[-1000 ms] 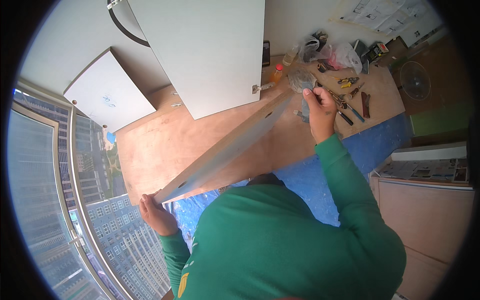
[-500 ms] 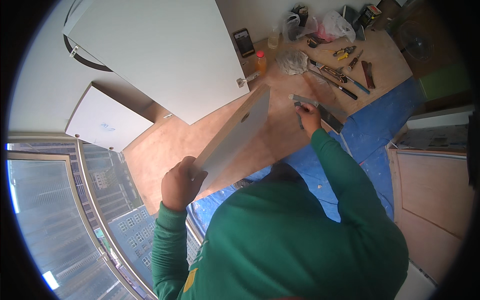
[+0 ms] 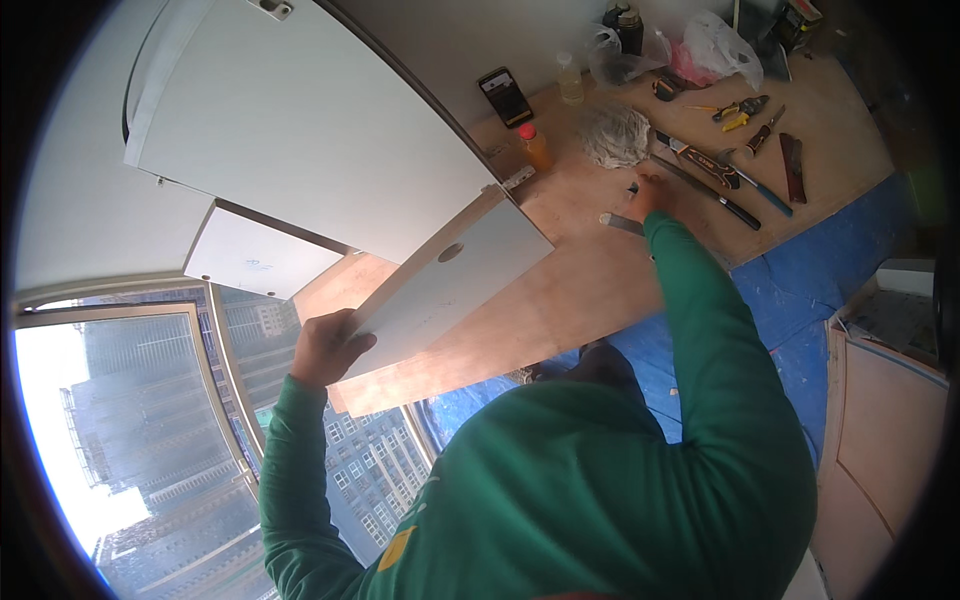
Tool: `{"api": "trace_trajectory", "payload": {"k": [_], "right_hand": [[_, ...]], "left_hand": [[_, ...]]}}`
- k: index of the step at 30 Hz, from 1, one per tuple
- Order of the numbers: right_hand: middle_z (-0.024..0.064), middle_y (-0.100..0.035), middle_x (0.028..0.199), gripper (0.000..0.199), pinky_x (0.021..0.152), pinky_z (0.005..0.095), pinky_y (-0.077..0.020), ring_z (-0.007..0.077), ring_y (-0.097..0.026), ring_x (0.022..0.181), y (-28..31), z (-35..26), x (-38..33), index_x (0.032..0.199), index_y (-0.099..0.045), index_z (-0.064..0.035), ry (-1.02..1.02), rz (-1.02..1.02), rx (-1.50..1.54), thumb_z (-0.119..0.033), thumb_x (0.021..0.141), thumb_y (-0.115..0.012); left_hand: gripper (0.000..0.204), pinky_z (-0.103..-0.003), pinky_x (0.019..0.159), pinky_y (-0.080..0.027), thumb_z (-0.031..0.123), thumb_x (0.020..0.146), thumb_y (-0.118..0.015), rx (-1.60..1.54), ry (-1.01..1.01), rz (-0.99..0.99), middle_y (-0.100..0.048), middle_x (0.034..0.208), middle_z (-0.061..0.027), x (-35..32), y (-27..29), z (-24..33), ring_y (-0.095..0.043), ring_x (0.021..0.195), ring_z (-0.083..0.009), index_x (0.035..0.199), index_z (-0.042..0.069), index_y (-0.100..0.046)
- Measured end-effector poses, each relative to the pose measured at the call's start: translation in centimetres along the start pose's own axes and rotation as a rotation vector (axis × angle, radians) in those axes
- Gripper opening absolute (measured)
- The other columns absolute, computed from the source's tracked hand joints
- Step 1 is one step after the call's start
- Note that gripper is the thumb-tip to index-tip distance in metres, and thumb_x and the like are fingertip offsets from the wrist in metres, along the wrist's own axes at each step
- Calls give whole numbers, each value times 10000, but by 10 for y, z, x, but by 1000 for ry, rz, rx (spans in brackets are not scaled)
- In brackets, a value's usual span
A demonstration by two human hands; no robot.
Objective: The person sands the edges of a white cabinet door with sandpaper, then moves through a room under renovation carrying a wooden cabinet frame. They walk into a bathroom and open a glass shower door.
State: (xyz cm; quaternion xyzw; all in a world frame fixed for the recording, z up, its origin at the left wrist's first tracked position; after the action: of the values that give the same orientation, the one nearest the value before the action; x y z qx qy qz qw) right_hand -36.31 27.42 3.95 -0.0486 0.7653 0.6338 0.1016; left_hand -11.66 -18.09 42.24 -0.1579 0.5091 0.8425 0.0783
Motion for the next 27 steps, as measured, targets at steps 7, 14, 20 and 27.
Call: {"api": "trace_trajectory", "payload": {"k": [7, 14, 20, 27], "right_hand": [[174, -570, 1268, 620, 1036, 520, -448, 370, -495, 1273, 42, 12, -27, 1334, -573, -60, 238, 198, 334, -342, 827, -791], [222, -581, 1286, 584, 1056, 525, -418, 422, -502, 1237, 25, 75, -122, 1305, -581, 2, 400, 371, 429, -260, 828, -793], [202, -616, 1274, 500, 1025, 493, -442, 407, -550, 1208, 5, 112, -204, 1267, -610, -11, 184, 286, 558, -239, 853, -776], [208, -612, 1251, 478, 1052, 503, -411, 402, -522, 1205, -5, 127, -254, 1241, -613, -5, 100, 253, 573, -201, 837, -778]], "left_hand": [[249, -375, 668, -508, 218, 787, -785, 169, -32, -73, -678, 759, -125, 61, 8, -5, -646, 681, -275, 940, 33, -719], [380, -389, 793, -517, 262, 793, -798, 186, 125, -138, -723, 902, -131, 120, 24, -47, -674, 838, -252, 1072, 16, -722], [420, -383, 895, -506, 235, 807, -794, 132, -17, 2, -716, 1029, -129, 157, 36, -64, -666, 999, -249, 1142, 17, -662], [508, -454, 961, -482, 259, 833, -769, 589, -251, 315, -586, 1190, -119, 163, 40, -53, -577, 1153, -322, 1279, 74, -611]]}}
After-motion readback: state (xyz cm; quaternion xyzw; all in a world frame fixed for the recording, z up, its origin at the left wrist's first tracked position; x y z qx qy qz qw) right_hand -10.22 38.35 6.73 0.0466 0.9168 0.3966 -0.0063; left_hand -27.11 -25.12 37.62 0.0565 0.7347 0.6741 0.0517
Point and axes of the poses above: each hand's wrist, its own x-axis towards the middle knuckle, its own y-axis out of the back of the hand, z = x × y, the point moved 7 cm from there along x, towards the middle knuckle
